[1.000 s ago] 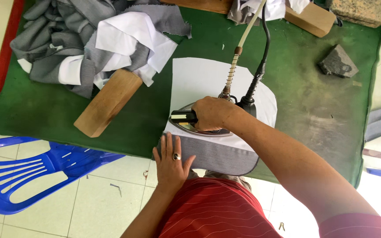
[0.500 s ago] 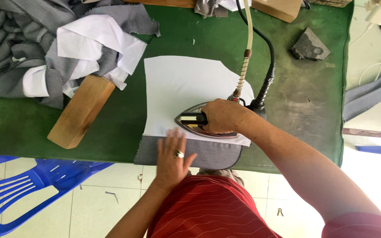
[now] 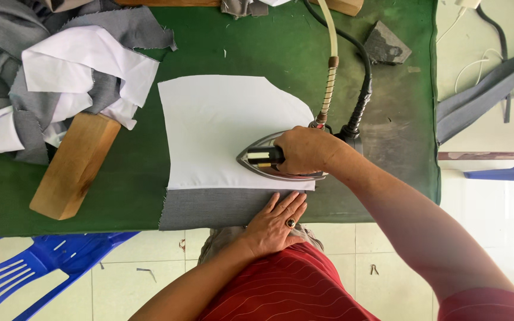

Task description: The person irons a piece of gray fabric on a green worktable using a steam iron and a wooden pressing block. They repeatedly smooth the fabric, adjust its position, and press seams to flatten them.

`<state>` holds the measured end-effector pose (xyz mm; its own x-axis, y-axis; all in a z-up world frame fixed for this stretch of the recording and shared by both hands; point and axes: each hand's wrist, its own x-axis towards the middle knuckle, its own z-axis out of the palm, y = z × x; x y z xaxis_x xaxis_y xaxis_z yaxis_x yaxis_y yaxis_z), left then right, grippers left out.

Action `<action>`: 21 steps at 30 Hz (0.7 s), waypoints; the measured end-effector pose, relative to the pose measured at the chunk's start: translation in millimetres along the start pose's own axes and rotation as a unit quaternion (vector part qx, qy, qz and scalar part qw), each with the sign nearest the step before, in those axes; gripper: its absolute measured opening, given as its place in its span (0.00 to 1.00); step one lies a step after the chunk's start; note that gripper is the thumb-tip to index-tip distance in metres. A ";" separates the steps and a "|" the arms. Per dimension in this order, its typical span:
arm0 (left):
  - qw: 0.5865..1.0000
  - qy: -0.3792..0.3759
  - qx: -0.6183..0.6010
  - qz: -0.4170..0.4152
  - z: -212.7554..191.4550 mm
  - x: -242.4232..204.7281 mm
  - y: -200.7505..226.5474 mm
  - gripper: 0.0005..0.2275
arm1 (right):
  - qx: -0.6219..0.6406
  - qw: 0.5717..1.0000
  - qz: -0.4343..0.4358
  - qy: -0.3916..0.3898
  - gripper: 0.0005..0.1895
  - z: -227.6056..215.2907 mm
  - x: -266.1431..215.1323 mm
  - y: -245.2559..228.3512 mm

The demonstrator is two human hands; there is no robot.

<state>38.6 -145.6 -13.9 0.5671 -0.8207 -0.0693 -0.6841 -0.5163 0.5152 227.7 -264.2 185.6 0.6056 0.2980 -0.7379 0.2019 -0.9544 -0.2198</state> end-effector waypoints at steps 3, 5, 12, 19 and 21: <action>0.999 0.038 0.031 0.016 -2.0 -1.7 -0.6 0.42 | -0.005 1.000 -0.016 -0.013 0.16 6.0 1.1 7.0; 0.999 0.036 0.030 0.019 -2.5 -3.1 0.0 0.42 | -0.005 1.000 -0.013 -0.011 0.16 0.7 -7.0 2.2; 0.997 0.060 0.029 0.024 -4.6 -5.4 1.5 0.41 | 0.047 0.994 0.079 0.051 0.20 -1.7 2.6 -0.4; 0.998 0.063 0.003 0.020 -4.3 -3.8 -0.2 0.41 | 0.099 0.981 0.104 0.134 0.22 -15.2 59.9 32.3; 0.997 0.064 -0.024 0.022 -3.6 -4.6 -0.9 0.39 | 0.117 0.970 0.094 0.192 0.23 -17.5 79.6 45.6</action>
<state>38.2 -140.4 -10.9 0.5925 -0.8030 0.0633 -0.6896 -0.4650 0.5552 298.5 -283.7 128.0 0.8658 0.0596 -0.4968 -0.0924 -0.9568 -0.2758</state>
